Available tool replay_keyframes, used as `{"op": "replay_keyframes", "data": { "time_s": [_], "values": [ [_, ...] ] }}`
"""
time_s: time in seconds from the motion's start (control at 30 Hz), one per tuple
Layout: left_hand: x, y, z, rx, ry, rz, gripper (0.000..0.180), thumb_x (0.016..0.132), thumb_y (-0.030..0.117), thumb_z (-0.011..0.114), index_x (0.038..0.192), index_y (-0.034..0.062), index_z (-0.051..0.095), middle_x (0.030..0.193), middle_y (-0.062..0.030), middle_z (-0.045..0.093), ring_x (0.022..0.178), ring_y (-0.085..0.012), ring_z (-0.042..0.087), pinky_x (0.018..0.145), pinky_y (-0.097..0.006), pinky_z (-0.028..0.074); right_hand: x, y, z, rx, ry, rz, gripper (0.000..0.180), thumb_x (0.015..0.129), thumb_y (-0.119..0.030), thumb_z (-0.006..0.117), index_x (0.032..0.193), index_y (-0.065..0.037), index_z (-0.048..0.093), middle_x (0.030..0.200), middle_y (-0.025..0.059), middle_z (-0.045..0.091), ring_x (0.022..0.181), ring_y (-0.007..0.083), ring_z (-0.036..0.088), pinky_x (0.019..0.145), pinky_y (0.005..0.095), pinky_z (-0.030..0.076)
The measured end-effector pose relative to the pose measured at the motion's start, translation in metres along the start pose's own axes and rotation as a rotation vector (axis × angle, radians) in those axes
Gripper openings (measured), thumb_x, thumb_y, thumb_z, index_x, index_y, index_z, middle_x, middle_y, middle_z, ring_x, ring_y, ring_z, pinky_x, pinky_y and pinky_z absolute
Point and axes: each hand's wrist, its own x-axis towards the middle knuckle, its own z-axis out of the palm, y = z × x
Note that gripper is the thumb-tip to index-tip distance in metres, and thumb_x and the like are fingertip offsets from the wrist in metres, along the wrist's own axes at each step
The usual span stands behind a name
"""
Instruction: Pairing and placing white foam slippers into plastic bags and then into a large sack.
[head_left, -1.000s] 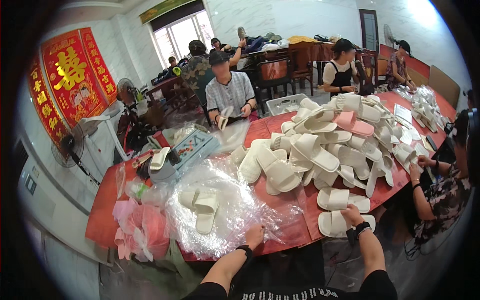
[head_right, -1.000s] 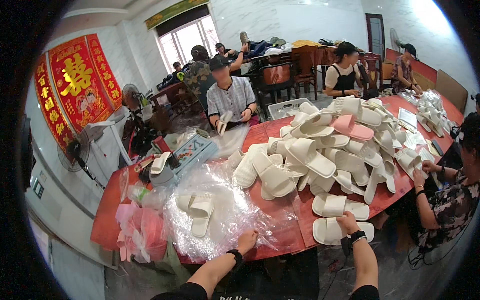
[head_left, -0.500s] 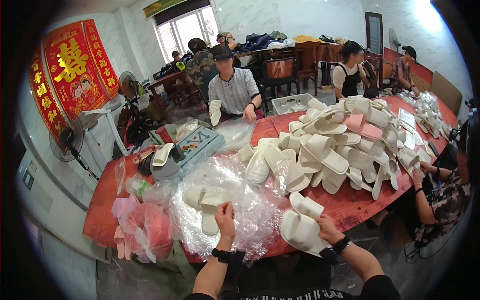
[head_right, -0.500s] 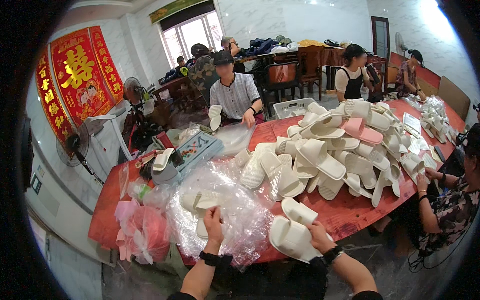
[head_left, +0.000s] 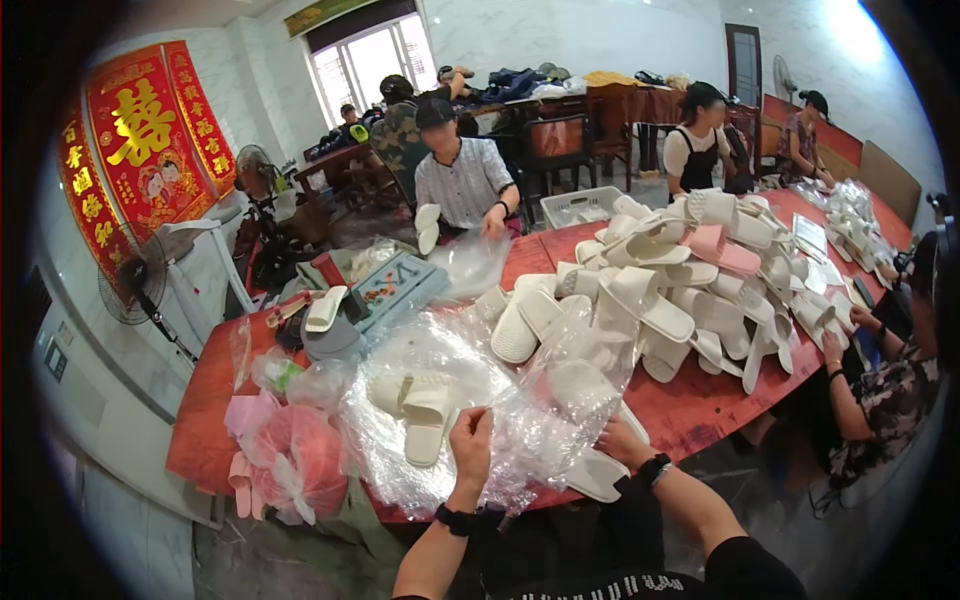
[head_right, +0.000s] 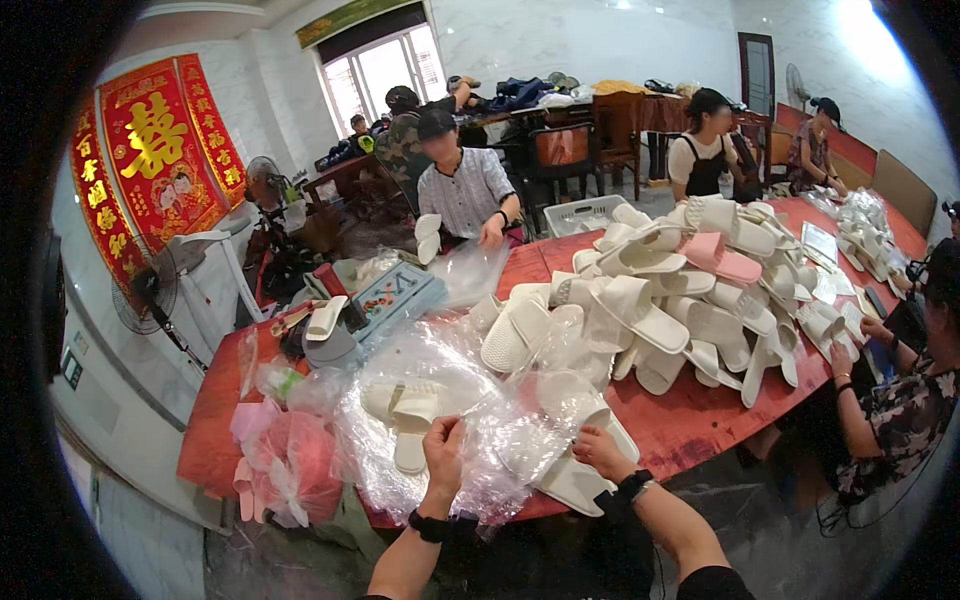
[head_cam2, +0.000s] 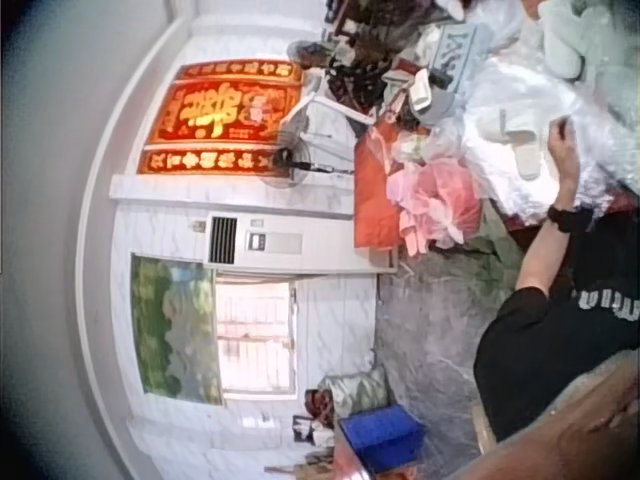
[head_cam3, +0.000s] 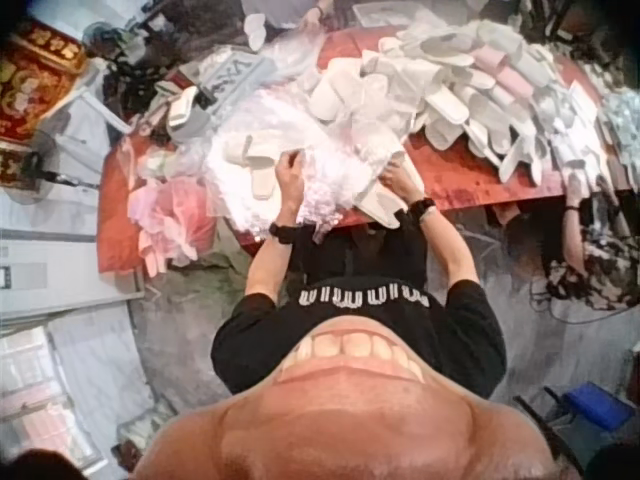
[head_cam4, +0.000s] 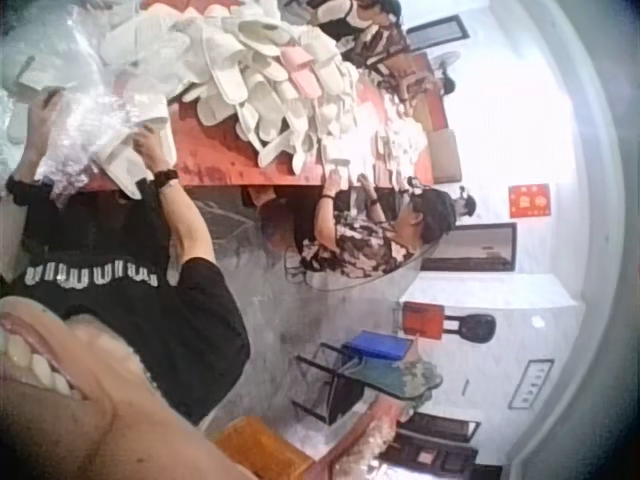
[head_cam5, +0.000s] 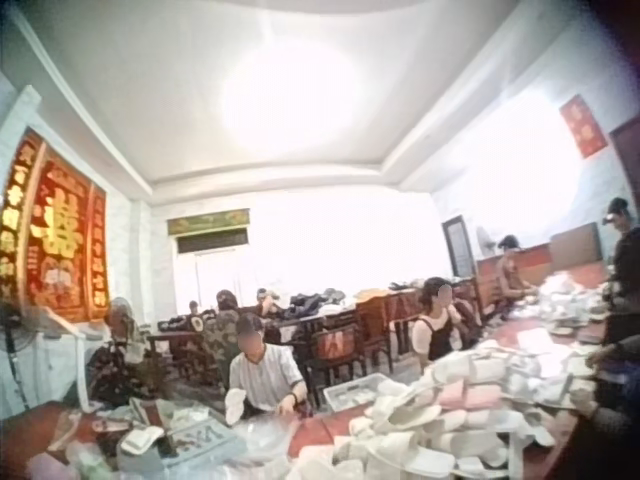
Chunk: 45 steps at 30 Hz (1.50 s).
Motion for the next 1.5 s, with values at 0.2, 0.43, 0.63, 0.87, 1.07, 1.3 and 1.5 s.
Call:
{"op": "replay_keyframes", "data": {
  "time_s": [0.2,0.43,0.63,0.87,1.07,1.3,1.5],
  "values": [
    [-0.012,-0.016,0.044,0.109,-0.108,0.038,0.010,0.082,0.007,0.055,0.087,-0.0019,0.058,0.076,-0.0035,0.058,0.070,-0.0085,0.050,0.065,-0.022,0.042,-0.128,-0.050,0.034,-0.306,0.192,-0.125,0.034,0.083,-0.013,0.054,0.114,-0.008,0.042,0.099,0.0040,0.052,0.084,0.0152,0.053,0.069,0.0294,0.045],
    [-0.066,-0.039,0.116,0.341,-0.481,0.238,0.010,0.078,0.009,0.058,0.084,0.0007,0.060,0.074,-0.0115,0.060,0.066,-0.0218,0.059,0.060,-0.030,0.045,-0.183,-0.064,0.067,-0.311,0.198,-0.449,0.075,0.076,-0.014,0.063,0.134,-0.011,0.016,0.121,0.0071,0.042,0.101,0.0182,0.048,0.079,0.0314,0.043],
    [-0.096,-0.046,0.124,0.494,-0.602,0.333,0.010,0.077,0.012,0.059,0.081,0.0025,0.060,0.075,-0.0127,0.060,0.068,-0.0268,0.059,0.059,-0.033,0.046,-0.175,-0.031,0.039,-0.141,0.069,-0.272,0.077,0.076,-0.014,0.065,0.131,-0.004,0.012,0.116,0.0109,0.046,0.099,0.0168,0.051,0.079,0.0280,0.043],
    [-0.104,-0.047,0.123,0.336,-0.680,0.180,0.013,0.078,0.011,0.059,0.086,0.0012,0.059,0.077,-0.0136,0.059,0.068,-0.0253,0.059,0.061,-0.031,0.046,-0.155,-0.016,0.064,-0.277,0.126,-0.549,0.056,0.077,-0.008,0.062,0.122,0.000,0.030,0.113,0.0089,0.044,0.097,0.0149,0.049,0.078,0.0268,0.044],
    [-0.083,-0.045,0.104,0.261,-0.524,0.010,0.014,0.081,0.011,0.057,0.087,-0.0010,0.059,0.074,-0.0090,0.061,0.067,-0.0151,0.058,0.062,-0.027,0.045,-0.159,-0.013,0.051,-0.338,0.362,-0.502,0.014,0.084,-0.013,0.053,0.093,-0.001,0.055,0.076,0.0002,0.056,0.069,0.0079,0.052,0.063,0.0218,0.042],
    [-0.105,-0.042,0.097,0.263,-0.631,-0.075,0.014,0.082,0.013,0.056,0.087,0.0000,0.059,0.073,-0.0103,0.061,0.066,-0.0137,0.056,0.062,-0.027,0.044,-0.181,0.002,0.049,-0.651,0.340,-0.259,0.041,0.073,-0.021,0.068,0.103,0.002,0.051,0.081,0.0039,0.056,0.074,0.0105,0.051,0.063,0.0226,0.041],
    [-0.115,-0.044,0.113,0.365,-0.763,-0.001,0.023,0.085,0.021,0.046,0.086,0.0002,0.054,0.079,-0.0222,0.057,0.076,-0.0375,0.056,0.064,-0.040,0.043,-0.151,0.000,0.031,-0.261,0.389,-0.442,0.054,0.076,-0.012,0.063,0.122,-0.003,0.037,0.100,0.0056,0.052,0.086,0.0125,0.051,0.065,0.0235,0.044]
  ]
}}
